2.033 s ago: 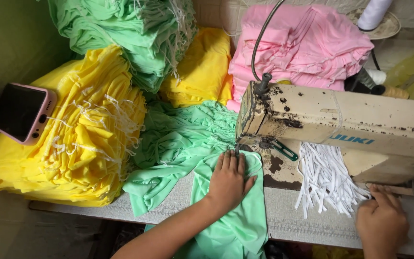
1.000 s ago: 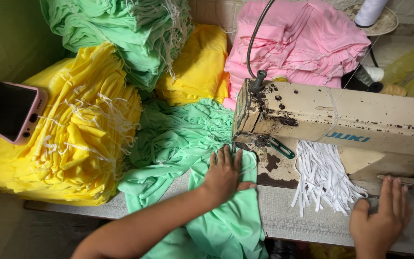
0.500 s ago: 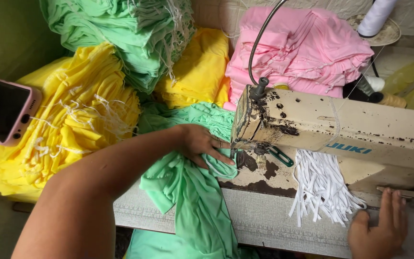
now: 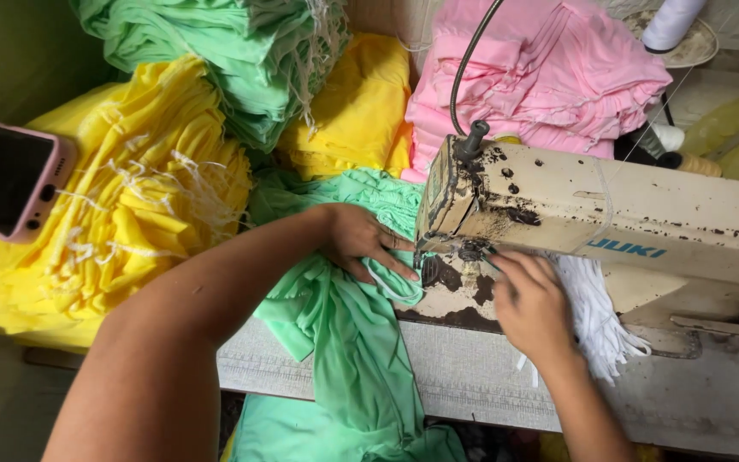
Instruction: Attaching elastic bands to fabric pieces at a sewing machine workstation
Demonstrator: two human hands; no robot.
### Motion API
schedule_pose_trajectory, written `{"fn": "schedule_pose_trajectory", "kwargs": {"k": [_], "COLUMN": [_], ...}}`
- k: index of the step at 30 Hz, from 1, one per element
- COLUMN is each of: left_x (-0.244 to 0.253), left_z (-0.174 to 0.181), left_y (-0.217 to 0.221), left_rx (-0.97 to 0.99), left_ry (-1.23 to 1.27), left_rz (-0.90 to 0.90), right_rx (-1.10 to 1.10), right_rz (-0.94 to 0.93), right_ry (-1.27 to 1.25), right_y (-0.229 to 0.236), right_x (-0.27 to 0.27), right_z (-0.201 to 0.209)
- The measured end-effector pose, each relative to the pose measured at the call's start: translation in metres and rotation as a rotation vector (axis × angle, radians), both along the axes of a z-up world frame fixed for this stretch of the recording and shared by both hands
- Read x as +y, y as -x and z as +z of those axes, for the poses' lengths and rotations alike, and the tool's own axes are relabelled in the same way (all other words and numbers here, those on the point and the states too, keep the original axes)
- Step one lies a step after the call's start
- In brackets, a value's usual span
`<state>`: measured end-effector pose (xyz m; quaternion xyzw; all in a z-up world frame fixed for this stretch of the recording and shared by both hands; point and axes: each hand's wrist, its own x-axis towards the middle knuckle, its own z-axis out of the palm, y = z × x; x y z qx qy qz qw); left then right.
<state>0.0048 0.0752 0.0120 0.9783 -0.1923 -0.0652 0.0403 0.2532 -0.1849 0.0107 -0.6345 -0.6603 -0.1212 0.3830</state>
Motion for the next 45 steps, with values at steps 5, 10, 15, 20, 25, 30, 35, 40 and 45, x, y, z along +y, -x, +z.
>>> {"fn": "schedule_pose_trajectory", "kwargs": {"k": [5, 10, 15, 20, 25, 30, 35, 40, 45], "left_x": [-0.027, -0.07, -0.023, -0.032, -0.035, -0.042, -0.059, -0.097, -0.13], "left_z": [0.002, 0.028, 0.007, 0.038, 0.041, 0.047, 0.05, 0.019, 0.022], "left_y": [0.014, 0.012, -0.021, -0.046, -0.047, -0.043, -0.026, -0.003, 0.0], "left_rx": [-0.24, -0.386, -0.336, -0.171, -0.12, -0.143, -0.221, -0.758, -0.404], "left_ry": [0.132, 0.242, 0.39, 0.458, 0.387, 0.41, 0.492, 0.692, 0.443], "left_rz": [0.028, 0.557, 1.086, 1.379, 1.408, 1.401, 1.374, 1.17, 0.876], "right_rx": [-0.312, -0.254, -0.161, -0.182, -0.242, -0.249, -0.209, 0.212, 0.687], "right_rz": [-0.208, -0.161, -0.104, -0.119, -0.13, -0.153, -0.143, -0.238, -0.374], "right_ry": [0.306, 0.157, 0.331, 0.653, 0.546, 0.613, 0.703, 0.484, 0.599], "right_y": [-0.02, -0.017, 0.04, 0.076, 0.082, 0.085, 0.085, 0.045, 0.072], "right_x": [0.046, 0.027, -0.015, -0.017, -0.004, 0.0, -0.001, -0.005, -0.029], "right_z": [-0.063, -0.036, 0.012, 0.027, 0.01, 0.005, 0.011, -0.033, 0.054]}}
